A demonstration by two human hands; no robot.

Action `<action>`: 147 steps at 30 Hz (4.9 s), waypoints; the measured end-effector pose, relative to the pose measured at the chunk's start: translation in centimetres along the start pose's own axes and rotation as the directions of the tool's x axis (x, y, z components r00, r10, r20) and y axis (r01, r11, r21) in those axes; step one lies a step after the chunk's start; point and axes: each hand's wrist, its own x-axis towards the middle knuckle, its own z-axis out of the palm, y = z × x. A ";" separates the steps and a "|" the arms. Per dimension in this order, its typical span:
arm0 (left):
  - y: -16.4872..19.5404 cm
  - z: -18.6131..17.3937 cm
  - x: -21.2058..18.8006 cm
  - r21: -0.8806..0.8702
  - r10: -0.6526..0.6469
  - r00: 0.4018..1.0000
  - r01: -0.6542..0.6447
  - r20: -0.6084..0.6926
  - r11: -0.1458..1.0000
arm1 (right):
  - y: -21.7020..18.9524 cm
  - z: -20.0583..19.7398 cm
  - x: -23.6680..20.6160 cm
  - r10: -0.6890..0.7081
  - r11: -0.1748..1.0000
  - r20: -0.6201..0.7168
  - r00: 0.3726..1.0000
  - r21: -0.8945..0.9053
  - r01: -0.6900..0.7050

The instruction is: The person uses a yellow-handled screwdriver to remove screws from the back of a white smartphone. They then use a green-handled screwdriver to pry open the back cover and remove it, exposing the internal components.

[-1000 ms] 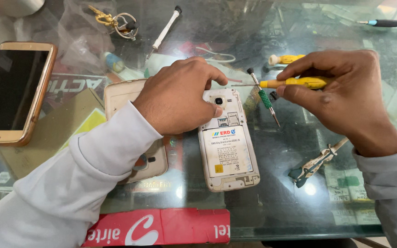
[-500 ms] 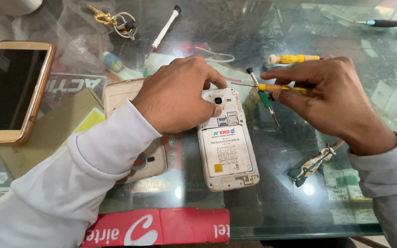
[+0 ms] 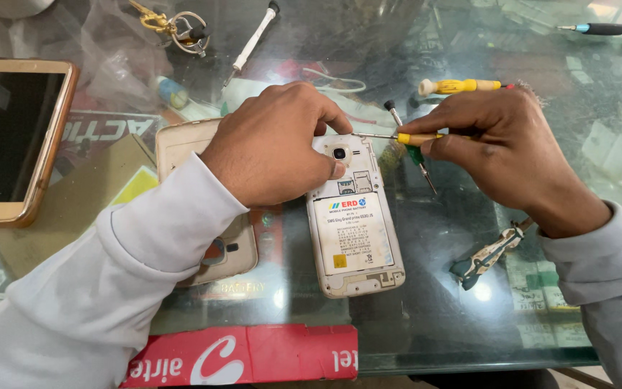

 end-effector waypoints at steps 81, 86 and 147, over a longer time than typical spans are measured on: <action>-2.6 0.5 0.4 0.004 0.117 0.992 -0.117 -0.050 0.993 | 0.9 2.5 4.2 -0.430 0.877 -0.150 0.890 0.163 0.451; -2.4 0.6 0.4 0.010 0.114 0.993 -0.113 -0.044 0.994 | 0.9 2.7 4.1 -0.404 0.882 -0.150 0.902 0.198 0.428; -0.7 -0.7 -0.5 0.006 0.079 0.997 -0.079 0.006 0.997 | -6.1 2.3 4.4 -0.443 0.894 -0.149 0.884 -0.152 0.422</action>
